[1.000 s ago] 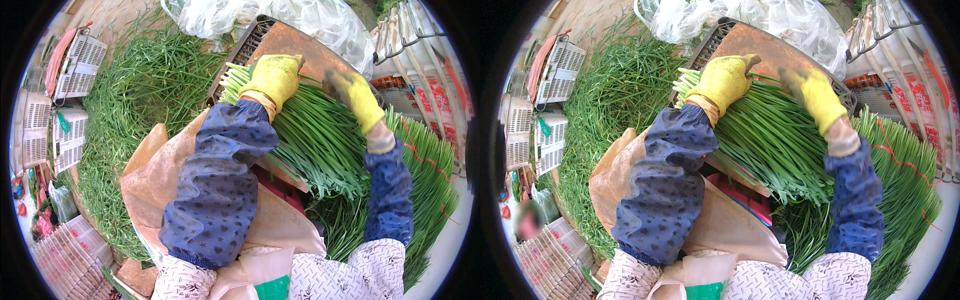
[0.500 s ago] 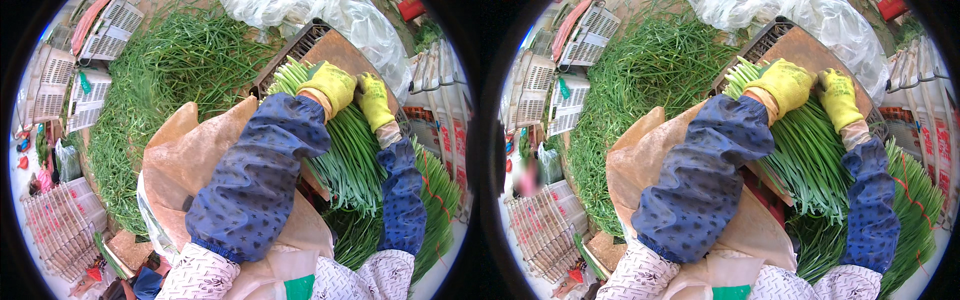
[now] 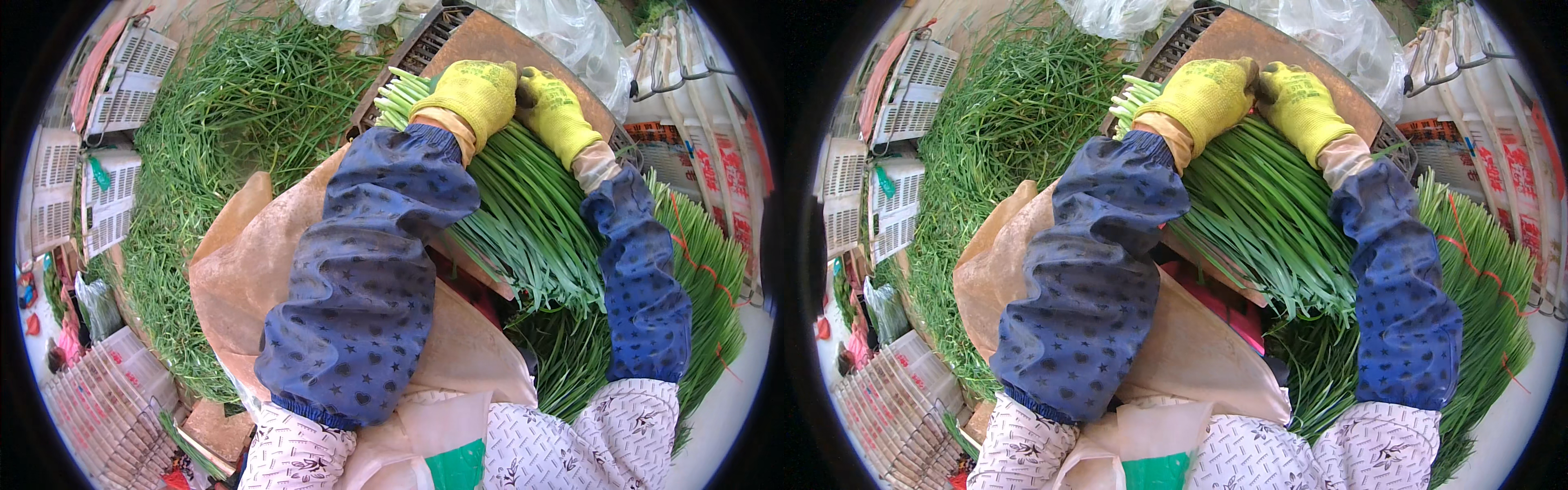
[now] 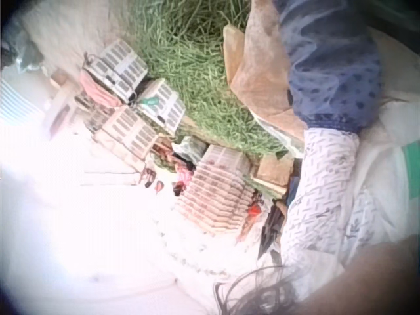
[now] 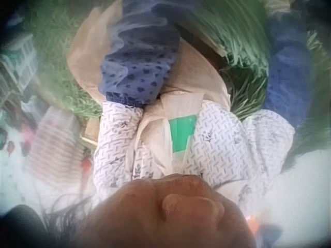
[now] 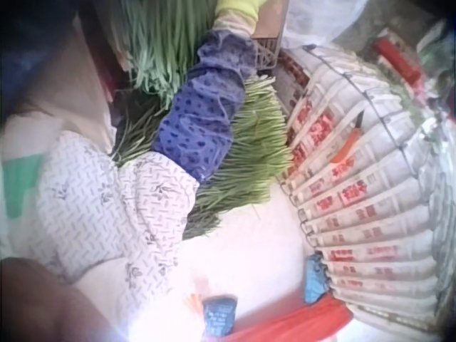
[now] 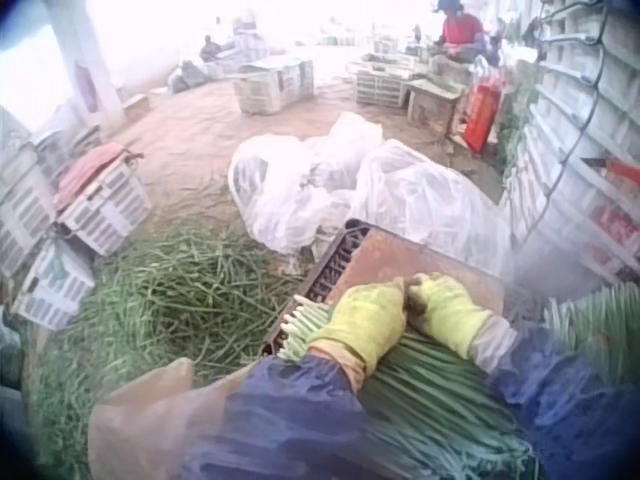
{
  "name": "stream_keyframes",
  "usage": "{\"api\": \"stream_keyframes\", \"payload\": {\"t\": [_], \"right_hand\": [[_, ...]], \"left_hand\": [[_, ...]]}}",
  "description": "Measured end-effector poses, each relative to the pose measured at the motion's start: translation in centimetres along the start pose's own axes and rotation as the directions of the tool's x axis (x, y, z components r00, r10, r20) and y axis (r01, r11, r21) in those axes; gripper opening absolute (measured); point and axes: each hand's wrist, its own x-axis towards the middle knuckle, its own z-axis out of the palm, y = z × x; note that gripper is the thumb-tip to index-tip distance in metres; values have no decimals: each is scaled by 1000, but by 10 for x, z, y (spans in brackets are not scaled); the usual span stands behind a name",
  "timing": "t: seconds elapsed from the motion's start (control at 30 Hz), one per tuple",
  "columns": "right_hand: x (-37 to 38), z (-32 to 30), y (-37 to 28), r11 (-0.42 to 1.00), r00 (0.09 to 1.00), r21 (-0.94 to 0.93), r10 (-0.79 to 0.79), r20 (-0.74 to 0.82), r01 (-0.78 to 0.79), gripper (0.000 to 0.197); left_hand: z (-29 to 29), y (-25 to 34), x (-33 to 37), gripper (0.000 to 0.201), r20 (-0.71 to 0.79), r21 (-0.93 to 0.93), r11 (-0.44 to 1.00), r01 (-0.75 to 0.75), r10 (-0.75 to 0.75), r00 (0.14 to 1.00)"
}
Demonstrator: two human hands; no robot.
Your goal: The person gathers bunches of green onions from a plastic bag, aligns the stalks, and ties them into bundles using red string.
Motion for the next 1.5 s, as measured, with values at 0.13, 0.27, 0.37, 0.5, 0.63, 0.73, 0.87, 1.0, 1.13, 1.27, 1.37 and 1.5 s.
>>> {"api": "stream_keyframes", "payload": {"t": [0.13,0.27,0.37,0.5,0.63,0.73,0.87,1.0,1.13,1.27,1.37,1.5], "right_hand": [[0,5,2,991,996,103,84,39,-88,23],[-14,-7,23,968,988,214,143,-53,-129,19],[-10,-27,19,797,914,448,352,202,-406,21],[-8,4,26,847,986,515,-62,-153,133,42],[2,-5,-9,992,985,42,113,132,-119,39],[3,7,1,974,988,179,121,90,-136,33],[5,18,24,280,919,875,147,367,-394,35],[-1,19,33,757,971,609,213,110,-235,42],[-22,7,20,938,984,303,139,107,-166,44],[-20,4,15,547,908,725,278,314,-418,44],[-13,24,24,865,991,486,130,25,-126,33],[-9,11,12,936,980,292,180,89,-199,24]], "left_hand": [[-1,-2,0,30,41,-5,1000,29,-29,999],[0,-1,-2,36,30,66,994,-91,89,996],[3,-8,-4,35,11,162,978,-128,128,992],[2,-1,7,34,117,214,973,-83,59,991],[-2,3,2,30,152,162,986,-49,24,988],[0,-1,2,29,143,124,991,-47,29,989],[4,-5,2,27,84,82,997,-16,10,996],[7,-11,-1,28,40,84,996,-22,19,999],[10,-5,1,28,35,60,997,-40,38,999],[12,-9,4,27,120,84,996,-1,-9,993],[13,-9,5,26,109,110,994,10,-22,994],[11,-6,4,26,105,91,996,-11,1,994]]}}
